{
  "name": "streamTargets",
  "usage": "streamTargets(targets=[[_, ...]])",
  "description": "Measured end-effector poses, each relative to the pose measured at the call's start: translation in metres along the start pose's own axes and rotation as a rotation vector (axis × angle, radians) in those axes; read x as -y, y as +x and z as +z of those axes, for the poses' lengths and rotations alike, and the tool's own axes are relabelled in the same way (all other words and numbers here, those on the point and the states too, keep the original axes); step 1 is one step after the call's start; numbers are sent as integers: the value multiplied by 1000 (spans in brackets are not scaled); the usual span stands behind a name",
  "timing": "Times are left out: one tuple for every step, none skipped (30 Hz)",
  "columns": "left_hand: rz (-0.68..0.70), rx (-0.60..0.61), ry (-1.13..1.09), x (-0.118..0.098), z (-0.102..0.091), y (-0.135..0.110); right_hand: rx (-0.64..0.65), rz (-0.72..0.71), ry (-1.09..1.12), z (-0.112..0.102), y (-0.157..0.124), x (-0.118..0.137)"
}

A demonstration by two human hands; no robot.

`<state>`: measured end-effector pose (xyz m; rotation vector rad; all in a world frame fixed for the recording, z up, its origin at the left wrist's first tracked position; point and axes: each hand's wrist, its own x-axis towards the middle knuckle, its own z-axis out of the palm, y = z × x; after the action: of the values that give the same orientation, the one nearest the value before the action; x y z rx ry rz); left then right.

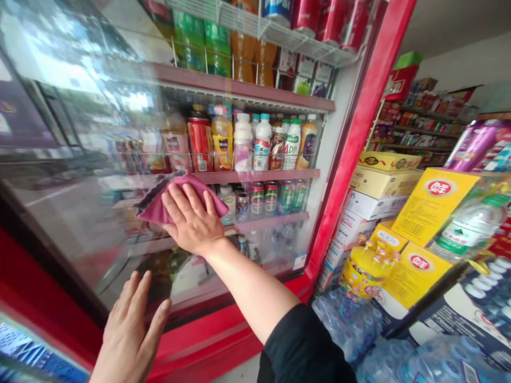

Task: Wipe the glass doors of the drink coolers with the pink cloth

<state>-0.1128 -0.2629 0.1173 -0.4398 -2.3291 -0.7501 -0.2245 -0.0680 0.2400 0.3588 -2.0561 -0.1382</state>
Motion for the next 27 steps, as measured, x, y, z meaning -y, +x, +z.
streamTargets(targets=[[2, 5, 4, 0, 1, 0, 4, -38, 3, 1, -8, -2], [5, 7, 8, -1, 2, 0, 1, -61, 5, 3, -16, -8], [7, 11, 9, -1, 4, 0, -3, -78, 9, 4, -25, -15], [10, 16, 10, -1, 7, -1, -5, -86, 12, 7, -34, -25], [13, 24, 12, -1, 10, -1, -9, -83, 15, 9, -44, -36], [17, 31, 12, -2, 14, -2, -16, -66, 15, 11, -54, -49], [20, 42, 10, -2, 19, -3, -27, -37, 13, 14, -65, -63], [26, 56, 7, -3, 23, -3, -39, 2, 8, 16, -76, -77], [31, 69, 2, -5, 28, -4, -50, 50, -3, 17, -88, -92], [35, 80, -4, -6, 33, -4, -62, 105, -20, 18, -99, -107], [37, 91, -11, -8, 37, -5, -73, 158, -42, 18, -109, -122], [39, 97, -17, -11, 41, -4, -86, 207, -66, 17, -119, -137], [40, 103, -22, -13, 44, -4, -104, 248, -89, 16, -128, -150], [41, 111, -27, -15, 47, -3, -131, 284, -108, 15, -135, -163], [42, 119, -32, -18, 49, -2, -165, 317, -119, 14, -141, -175], [42, 125, -37, -20, 50, -1, -207, 353, -120, 13, -143, -185], [44, 128, -42, -22, 50, 0, -257, 405, -113, 13, -144, -194], [46, 127, -47, -23, 49, 1, -317, 487, -104, 13, -141, -201], [47, 124, -50, -24, 48, 2, -384, 601, -92, 14, -135, -207], [46, 119, -53, -24, 47, 2, -454, 739, -77, 16, -126, -210], [43, 116, -55, -24, 45, 2, -521, 886, -56, 17, -116, -211], [39, 114, -57, -23, 43, 2, -579, 1023, -29, 18, -103, -208], [36, 112, -58, -22, 41, 1, -617, 1128, 0, 18, -90, -202], [33, 111, -58, -21, 39, 1, -631, 1183, 25, 17, -77, -193], [33, 110, -57, -19, 38, 1, -619, 1185, 42, 14, -65, -180], [36, 112, -56, -18, 36, 1, -577, 1136, 46, 11, -55, -164], [41, 116, -54, -17, 34, 2, -515, 1040, 37, 7, -47, -147]])
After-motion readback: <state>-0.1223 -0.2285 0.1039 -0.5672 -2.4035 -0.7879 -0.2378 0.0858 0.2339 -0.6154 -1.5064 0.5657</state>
